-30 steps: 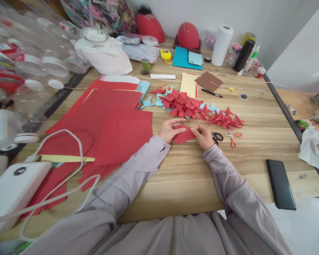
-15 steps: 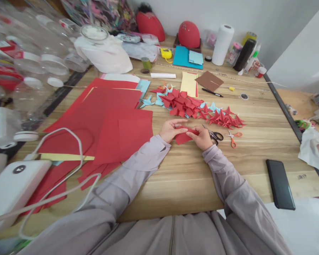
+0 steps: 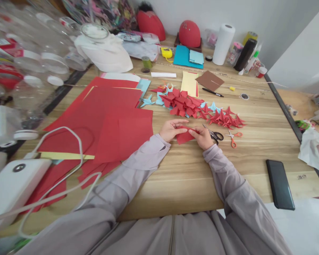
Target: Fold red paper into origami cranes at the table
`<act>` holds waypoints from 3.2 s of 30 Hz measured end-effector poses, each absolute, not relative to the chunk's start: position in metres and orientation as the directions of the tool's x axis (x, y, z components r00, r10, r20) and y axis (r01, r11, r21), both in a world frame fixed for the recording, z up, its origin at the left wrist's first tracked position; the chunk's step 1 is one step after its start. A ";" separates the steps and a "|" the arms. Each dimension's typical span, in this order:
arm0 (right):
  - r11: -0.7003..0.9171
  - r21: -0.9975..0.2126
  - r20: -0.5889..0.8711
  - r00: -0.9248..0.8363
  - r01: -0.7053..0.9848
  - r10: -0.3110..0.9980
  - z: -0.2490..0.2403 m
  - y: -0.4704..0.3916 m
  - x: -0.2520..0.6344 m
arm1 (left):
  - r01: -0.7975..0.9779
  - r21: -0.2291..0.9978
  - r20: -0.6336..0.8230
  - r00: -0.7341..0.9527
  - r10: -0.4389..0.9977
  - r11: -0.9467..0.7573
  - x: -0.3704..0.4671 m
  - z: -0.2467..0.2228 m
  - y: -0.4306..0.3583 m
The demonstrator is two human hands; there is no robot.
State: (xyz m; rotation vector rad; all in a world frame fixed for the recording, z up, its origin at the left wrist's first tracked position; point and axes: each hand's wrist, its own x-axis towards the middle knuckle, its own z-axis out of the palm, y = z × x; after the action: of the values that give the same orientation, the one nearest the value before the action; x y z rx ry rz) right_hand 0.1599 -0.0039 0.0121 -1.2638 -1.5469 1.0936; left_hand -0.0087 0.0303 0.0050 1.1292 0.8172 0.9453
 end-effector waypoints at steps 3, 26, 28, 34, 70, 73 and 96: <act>0.101 -0.971 0.072 -0.139 0.215 0.988 0.012 -0.004 0.159 | -0.237 0.959 -0.054 0.386 0.921 0.156 -0.008 0.005 0.030; 0.133 -0.919 0.107 -0.089 0.372 0.990 0.019 -0.007 0.158 | -0.180 0.983 0.006 0.272 0.962 0.045 -0.006 0.014 0.025; 0.125 -0.923 0.101 -0.086 0.364 0.991 0.018 -0.007 0.158 | -0.231 0.971 0.002 0.253 0.967 0.058 -0.006 0.015 0.026; 0.130 -0.922 0.106 -0.084 0.366 0.991 0.019 -0.007 0.155 | -0.226 0.972 -0.009 0.247 0.969 0.066 -0.006 0.018 0.025; 0.087 -0.969 0.115 0.111 0.231 0.987 0.015 -0.004 0.152 | -0.173 0.985 0.012 0.190 0.982 0.021 0.001 0.001 0.027; 0.101 -0.970 0.120 0.072 0.220 0.990 0.013 -0.004 0.151 | -0.139 0.990 0.047 0.166 0.985 -0.024 0.002 0.003 0.024; 0.059 -0.985 0.075 0.089 0.164 0.993 0.013 -0.005 0.150 | -0.102 0.995 0.019 0.037 0.999 -0.015 0.006 0.008 0.016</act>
State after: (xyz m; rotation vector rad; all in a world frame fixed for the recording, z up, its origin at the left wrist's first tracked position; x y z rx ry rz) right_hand 0.1501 -0.0045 0.0127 -1.3190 -1.2853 1.0081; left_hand 0.0058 0.0158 0.0081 1.1635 1.0984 1.2403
